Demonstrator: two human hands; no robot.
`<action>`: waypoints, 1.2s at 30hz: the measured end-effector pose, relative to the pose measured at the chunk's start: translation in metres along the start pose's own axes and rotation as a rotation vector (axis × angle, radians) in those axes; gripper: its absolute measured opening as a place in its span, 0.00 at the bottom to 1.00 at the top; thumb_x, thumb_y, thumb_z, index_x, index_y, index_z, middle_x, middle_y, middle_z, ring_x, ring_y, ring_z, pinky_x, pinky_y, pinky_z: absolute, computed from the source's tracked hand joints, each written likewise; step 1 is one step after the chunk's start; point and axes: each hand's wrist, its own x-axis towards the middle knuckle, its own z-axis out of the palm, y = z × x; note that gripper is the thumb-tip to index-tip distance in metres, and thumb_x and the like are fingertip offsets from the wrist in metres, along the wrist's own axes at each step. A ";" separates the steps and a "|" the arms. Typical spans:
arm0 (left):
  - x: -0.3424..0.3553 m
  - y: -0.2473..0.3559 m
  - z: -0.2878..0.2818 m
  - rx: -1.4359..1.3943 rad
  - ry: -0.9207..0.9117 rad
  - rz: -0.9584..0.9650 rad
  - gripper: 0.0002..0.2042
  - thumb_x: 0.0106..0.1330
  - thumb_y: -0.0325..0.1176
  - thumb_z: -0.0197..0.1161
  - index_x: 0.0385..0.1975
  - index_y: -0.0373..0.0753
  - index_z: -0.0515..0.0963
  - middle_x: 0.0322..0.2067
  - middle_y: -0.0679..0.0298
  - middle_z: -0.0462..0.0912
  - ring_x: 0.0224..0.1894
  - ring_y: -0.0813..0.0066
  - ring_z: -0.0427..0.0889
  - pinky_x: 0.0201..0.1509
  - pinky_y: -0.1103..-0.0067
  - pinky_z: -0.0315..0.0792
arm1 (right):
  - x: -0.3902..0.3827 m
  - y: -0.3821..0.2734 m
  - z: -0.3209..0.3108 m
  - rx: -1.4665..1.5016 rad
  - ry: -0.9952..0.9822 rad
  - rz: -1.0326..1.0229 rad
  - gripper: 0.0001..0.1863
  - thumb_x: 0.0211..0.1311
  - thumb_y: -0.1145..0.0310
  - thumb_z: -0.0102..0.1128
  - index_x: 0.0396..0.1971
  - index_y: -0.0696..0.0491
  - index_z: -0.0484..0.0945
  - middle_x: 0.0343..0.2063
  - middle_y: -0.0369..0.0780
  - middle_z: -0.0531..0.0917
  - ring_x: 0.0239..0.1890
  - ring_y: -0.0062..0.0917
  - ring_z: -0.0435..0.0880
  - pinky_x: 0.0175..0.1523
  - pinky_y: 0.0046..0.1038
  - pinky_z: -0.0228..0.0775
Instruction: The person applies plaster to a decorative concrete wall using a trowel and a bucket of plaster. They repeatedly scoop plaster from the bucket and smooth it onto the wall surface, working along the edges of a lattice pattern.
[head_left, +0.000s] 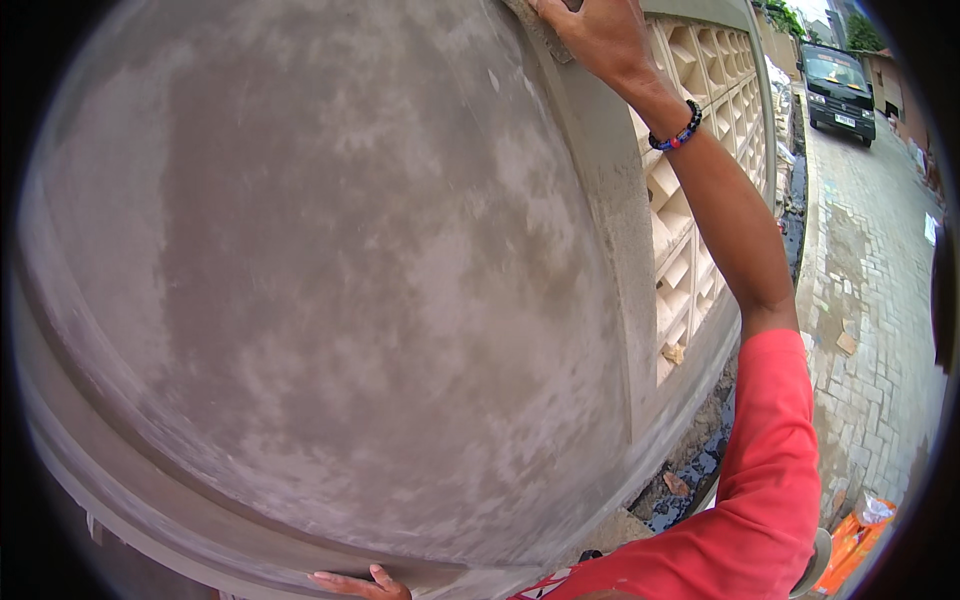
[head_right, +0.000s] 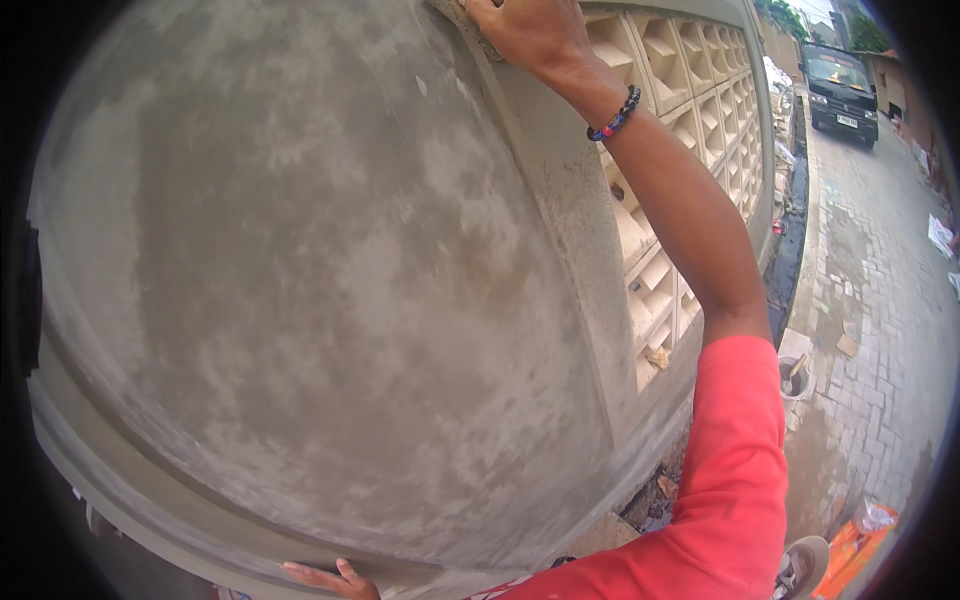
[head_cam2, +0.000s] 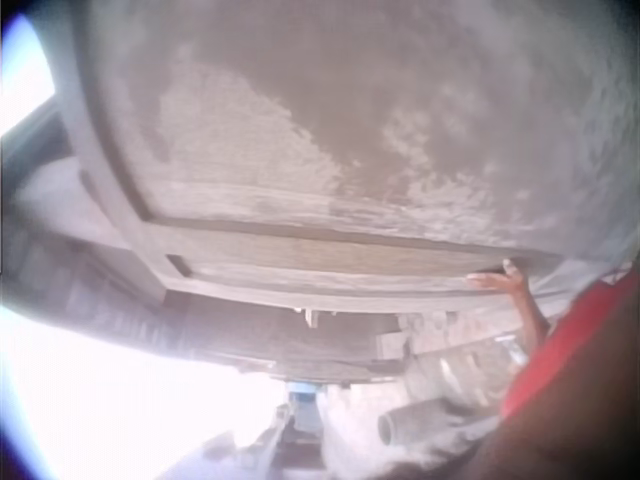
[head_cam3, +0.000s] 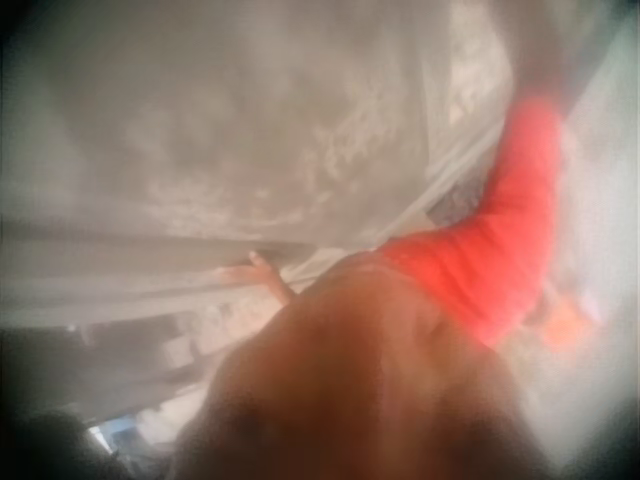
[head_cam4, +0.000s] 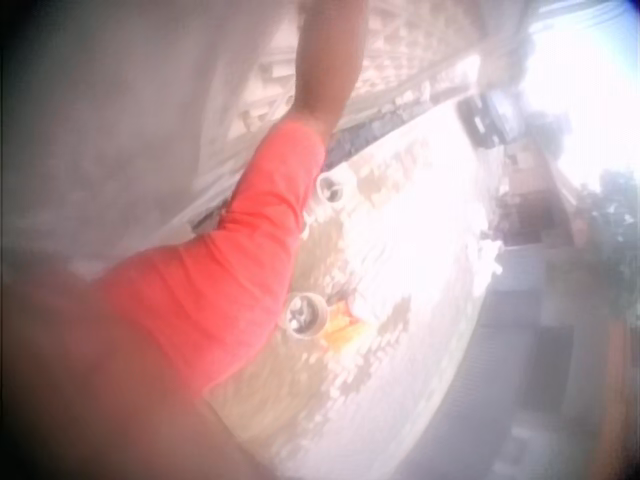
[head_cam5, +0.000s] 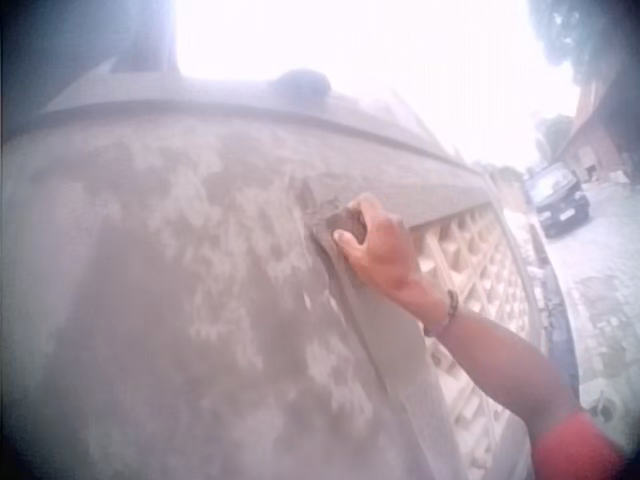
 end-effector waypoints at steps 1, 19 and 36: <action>0.000 0.000 -0.001 -0.002 -0.012 -0.017 0.48 0.66 0.52 0.58 0.69 0.24 0.36 0.70 0.34 0.36 0.72 0.36 0.40 0.73 0.54 0.42 | 0.010 0.015 0.009 -0.049 0.044 0.033 0.19 0.54 0.65 0.60 0.41 0.64 0.74 0.33 0.52 0.82 0.38 0.40 0.83 0.45 0.37 0.72; 0.004 0.009 -0.006 0.065 -0.053 -0.038 0.49 0.64 0.52 0.60 0.69 0.24 0.36 0.70 0.35 0.37 0.73 0.40 0.39 0.74 0.56 0.39 | 0.062 0.011 0.011 0.140 0.045 0.212 0.18 0.51 0.66 0.59 0.39 0.64 0.76 0.33 0.53 0.83 0.39 0.44 0.82 0.45 0.39 0.73; 0.006 0.015 -0.006 -0.199 0.070 0.005 0.45 0.66 0.53 0.53 0.71 0.31 0.37 0.71 0.42 0.35 0.73 0.45 0.39 0.73 0.56 0.39 | 0.072 -0.055 -0.054 -0.243 -0.204 -0.721 0.08 0.59 0.77 0.57 0.36 0.54 0.83 0.35 0.42 0.85 0.38 0.30 0.83 0.51 0.30 0.72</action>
